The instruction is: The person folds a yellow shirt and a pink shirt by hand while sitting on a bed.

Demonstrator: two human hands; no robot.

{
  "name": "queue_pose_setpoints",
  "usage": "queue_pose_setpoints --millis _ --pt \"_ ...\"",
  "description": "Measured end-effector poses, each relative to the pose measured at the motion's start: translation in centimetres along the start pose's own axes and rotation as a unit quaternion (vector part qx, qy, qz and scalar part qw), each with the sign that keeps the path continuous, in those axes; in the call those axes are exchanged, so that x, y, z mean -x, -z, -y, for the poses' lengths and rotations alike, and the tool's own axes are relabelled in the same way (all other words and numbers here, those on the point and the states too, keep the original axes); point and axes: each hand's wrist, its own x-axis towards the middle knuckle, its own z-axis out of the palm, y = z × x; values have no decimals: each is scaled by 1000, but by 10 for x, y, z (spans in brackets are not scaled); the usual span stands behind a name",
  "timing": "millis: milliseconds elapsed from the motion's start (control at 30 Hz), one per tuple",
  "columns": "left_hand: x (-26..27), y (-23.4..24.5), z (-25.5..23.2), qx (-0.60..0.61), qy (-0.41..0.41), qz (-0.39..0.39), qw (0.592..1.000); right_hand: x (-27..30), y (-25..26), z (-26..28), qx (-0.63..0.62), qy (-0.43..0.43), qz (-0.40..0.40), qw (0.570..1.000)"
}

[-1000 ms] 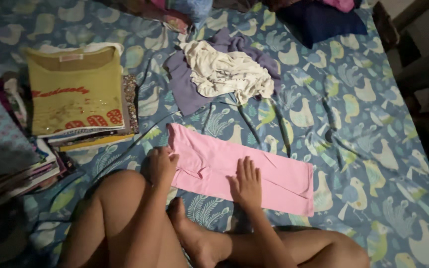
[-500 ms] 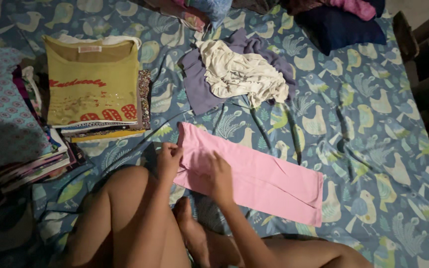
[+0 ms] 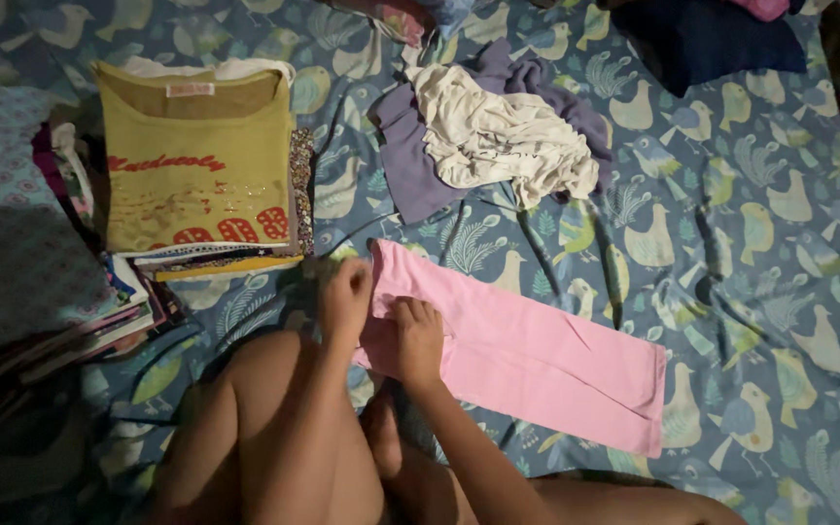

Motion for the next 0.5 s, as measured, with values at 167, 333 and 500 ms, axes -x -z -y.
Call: queue_pose_setpoints --millis 167,333,500 --pt "-41 -19 2 -22 -238 110 965 -16 16 22 -67 29 31 997" --pt "-52 -41 36 -119 -287 121 943 -12 16 33 -63 53 30 996" --pt "-58 -45 41 -30 -189 117 974 -4 -3 21 -100 25 49 993"
